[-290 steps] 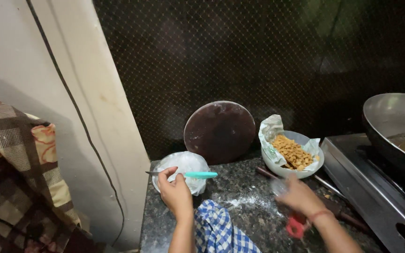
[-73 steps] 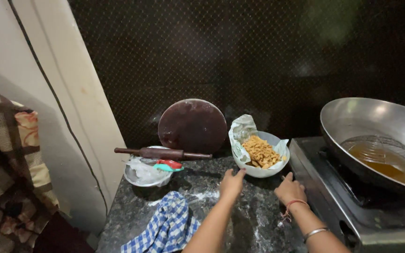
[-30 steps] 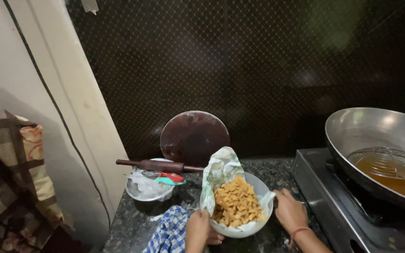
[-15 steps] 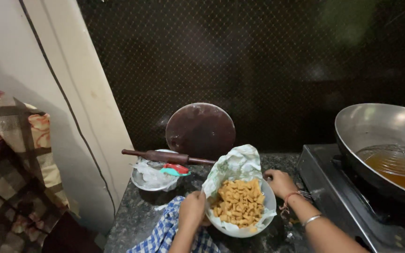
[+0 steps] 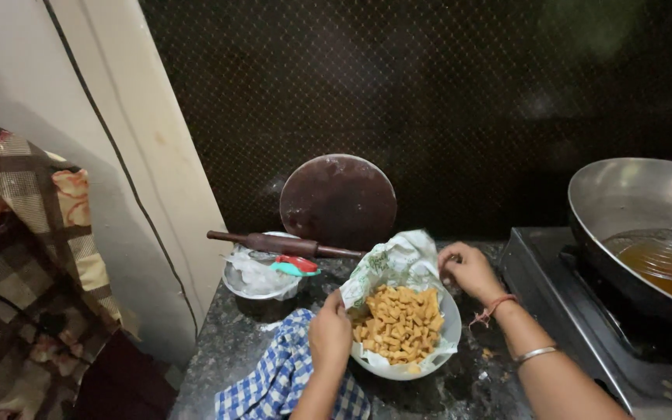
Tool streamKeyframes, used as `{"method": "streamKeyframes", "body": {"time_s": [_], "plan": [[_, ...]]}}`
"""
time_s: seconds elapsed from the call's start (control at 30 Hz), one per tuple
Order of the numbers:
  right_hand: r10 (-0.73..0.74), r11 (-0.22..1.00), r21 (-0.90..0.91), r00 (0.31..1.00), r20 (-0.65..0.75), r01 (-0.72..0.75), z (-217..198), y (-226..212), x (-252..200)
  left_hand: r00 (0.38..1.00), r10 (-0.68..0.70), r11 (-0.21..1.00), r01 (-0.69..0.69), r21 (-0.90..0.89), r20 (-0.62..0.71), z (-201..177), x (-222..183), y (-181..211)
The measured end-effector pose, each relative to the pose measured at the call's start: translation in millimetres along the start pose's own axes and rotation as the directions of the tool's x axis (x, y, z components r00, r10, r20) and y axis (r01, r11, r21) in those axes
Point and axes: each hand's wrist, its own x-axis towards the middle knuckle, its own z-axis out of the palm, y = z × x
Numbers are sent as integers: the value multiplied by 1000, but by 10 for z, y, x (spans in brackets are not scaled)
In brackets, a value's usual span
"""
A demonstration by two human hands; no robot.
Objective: Sorting and cleaning deep-fried snacks in a kitchen production area.
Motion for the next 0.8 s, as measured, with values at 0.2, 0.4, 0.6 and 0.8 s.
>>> {"method": "streamKeyframes", "body": {"time_s": [0.2,0.4,0.6,0.8], "plan": [[-246,943,-206,964,96,261,-80,-80,-159,993,111,992,-113,-57,-42,13,48,-47],[-158,922,-382,964,-214,67,-33,-45,-668,918,322,938,-343,-55,-233,-188,-308,135],[191,959,-177,967,-167,-220,277,-697,-1128,934,334,936,-344,-70,-128,-188,-395,253],[48,924,-359,971,-232,-131,172,-136,-1152,948,299,947,-308,-87,-105,-30,-306,-8]]}}
